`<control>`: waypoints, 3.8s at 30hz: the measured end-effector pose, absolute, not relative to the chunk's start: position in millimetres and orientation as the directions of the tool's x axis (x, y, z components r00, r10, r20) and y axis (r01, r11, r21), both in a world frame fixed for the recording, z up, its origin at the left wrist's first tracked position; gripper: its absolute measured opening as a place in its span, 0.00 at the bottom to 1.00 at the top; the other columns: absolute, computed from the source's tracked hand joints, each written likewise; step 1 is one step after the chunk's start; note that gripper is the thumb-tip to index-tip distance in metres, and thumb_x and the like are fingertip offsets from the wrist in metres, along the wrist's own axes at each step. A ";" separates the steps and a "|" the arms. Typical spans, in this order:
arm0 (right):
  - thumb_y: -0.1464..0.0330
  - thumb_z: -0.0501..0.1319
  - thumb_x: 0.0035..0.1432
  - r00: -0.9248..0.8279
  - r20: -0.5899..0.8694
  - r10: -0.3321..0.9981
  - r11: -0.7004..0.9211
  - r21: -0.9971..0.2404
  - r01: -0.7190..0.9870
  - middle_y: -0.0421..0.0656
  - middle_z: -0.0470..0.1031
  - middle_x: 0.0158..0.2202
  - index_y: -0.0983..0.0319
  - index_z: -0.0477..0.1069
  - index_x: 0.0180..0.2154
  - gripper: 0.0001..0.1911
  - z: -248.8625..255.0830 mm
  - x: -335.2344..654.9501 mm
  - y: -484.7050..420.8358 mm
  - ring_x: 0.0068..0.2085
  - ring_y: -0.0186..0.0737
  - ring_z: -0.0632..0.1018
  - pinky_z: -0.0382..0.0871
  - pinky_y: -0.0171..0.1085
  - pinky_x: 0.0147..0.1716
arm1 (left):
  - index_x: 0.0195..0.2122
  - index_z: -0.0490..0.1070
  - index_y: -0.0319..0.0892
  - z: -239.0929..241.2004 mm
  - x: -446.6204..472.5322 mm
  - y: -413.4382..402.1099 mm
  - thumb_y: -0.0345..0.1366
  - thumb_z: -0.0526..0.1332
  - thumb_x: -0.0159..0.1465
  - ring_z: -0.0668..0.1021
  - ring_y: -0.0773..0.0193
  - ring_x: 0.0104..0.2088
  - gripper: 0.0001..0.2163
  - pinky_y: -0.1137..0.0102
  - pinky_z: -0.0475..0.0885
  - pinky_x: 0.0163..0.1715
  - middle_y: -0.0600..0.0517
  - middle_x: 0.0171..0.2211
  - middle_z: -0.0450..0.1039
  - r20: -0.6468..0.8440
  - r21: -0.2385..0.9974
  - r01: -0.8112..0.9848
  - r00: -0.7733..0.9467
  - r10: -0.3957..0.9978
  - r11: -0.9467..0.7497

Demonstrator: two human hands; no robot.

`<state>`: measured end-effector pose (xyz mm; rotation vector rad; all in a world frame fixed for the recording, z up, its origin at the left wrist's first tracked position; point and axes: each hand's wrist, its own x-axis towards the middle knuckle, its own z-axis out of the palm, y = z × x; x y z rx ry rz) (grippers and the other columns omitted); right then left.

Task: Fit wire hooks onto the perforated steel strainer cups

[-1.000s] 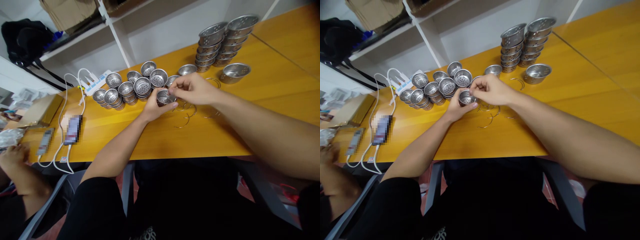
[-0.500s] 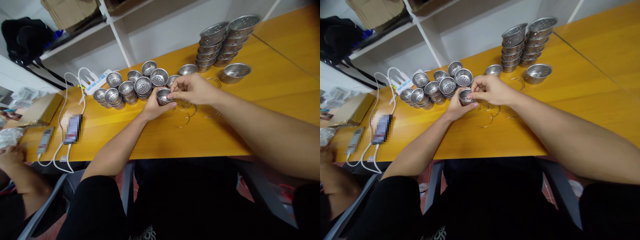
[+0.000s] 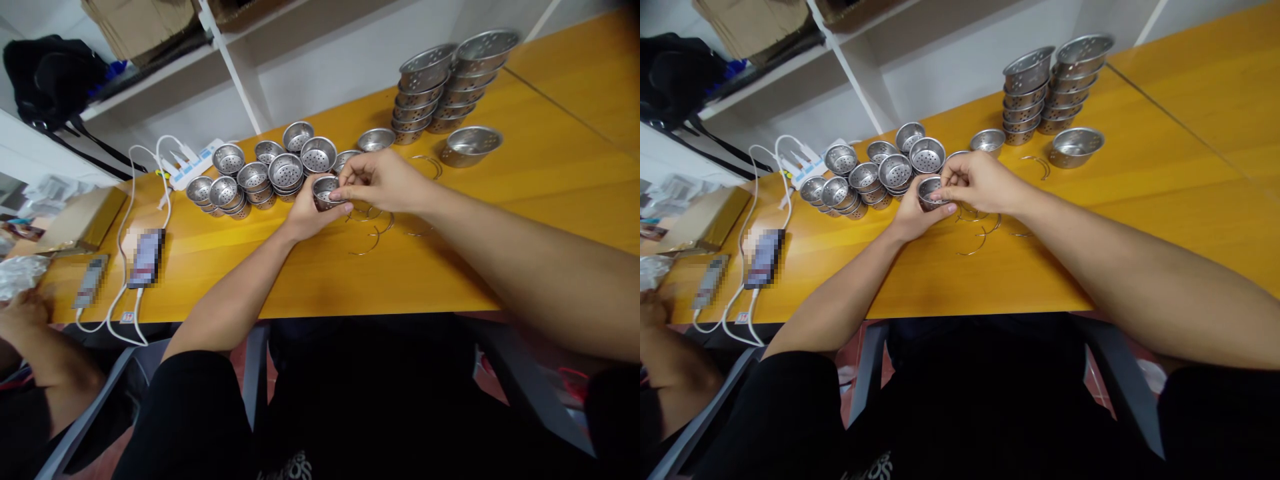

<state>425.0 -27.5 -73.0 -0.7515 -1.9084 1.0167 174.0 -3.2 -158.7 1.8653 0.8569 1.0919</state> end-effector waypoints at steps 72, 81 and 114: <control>0.56 0.79 0.69 -0.560 0.463 0.687 0.691 -0.655 0.306 0.48 0.90 0.65 0.46 0.97 0.49 0.10 -81.6 447.8 -16.2 0.65 0.68 0.88 0.85 0.68 0.74 | 0.73 0.70 0.51 -162.2 173.1 -1.7 0.69 0.91 0.59 0.87 0.37 0.72 0.52 0.32 0.80 0.83 0.39 0.71 0.84 0.380 0.875 0.182 0.314 0.870 -0.448; 0.58 0.76 0.69 -0.573 0.470 0.672 0.711 -0.625 0.322 0.52 0.87 0.67 0.51 0.92 0.48 0.09 -85.2 440.2 -23.5 0.68 0.71 0.86 0.81 0.71 0.76 | 0.73 0.70 0.53 -160.5 173.3 -0.9 0.65 0.92 0.60 0.87 0.36 0.72 0.50 0.29 0.82 0.82 0.39 0.71 0.83 0.398 0.873 0.150 0.333 0.855 -0.464; 0.49 0.68 0.93 -0.030 0.644 0.765 0.418 -0.459 0.784 0.58 0.89 0.61 0.58 0.90 0.61 0.22 -102.0 493.6 26.2 0.65 0.63 0.88 0.87 0.62 0.69 | 0.61 0.81 0.48 -164.4 177.5 -4.9 0.56 0.82 0.76 0.90 0.51 0.68 0.24 0.52 0.91 0.72 0.41 0.70 0.86 0.368 0.879 0.079 0.517 0.773 -0.471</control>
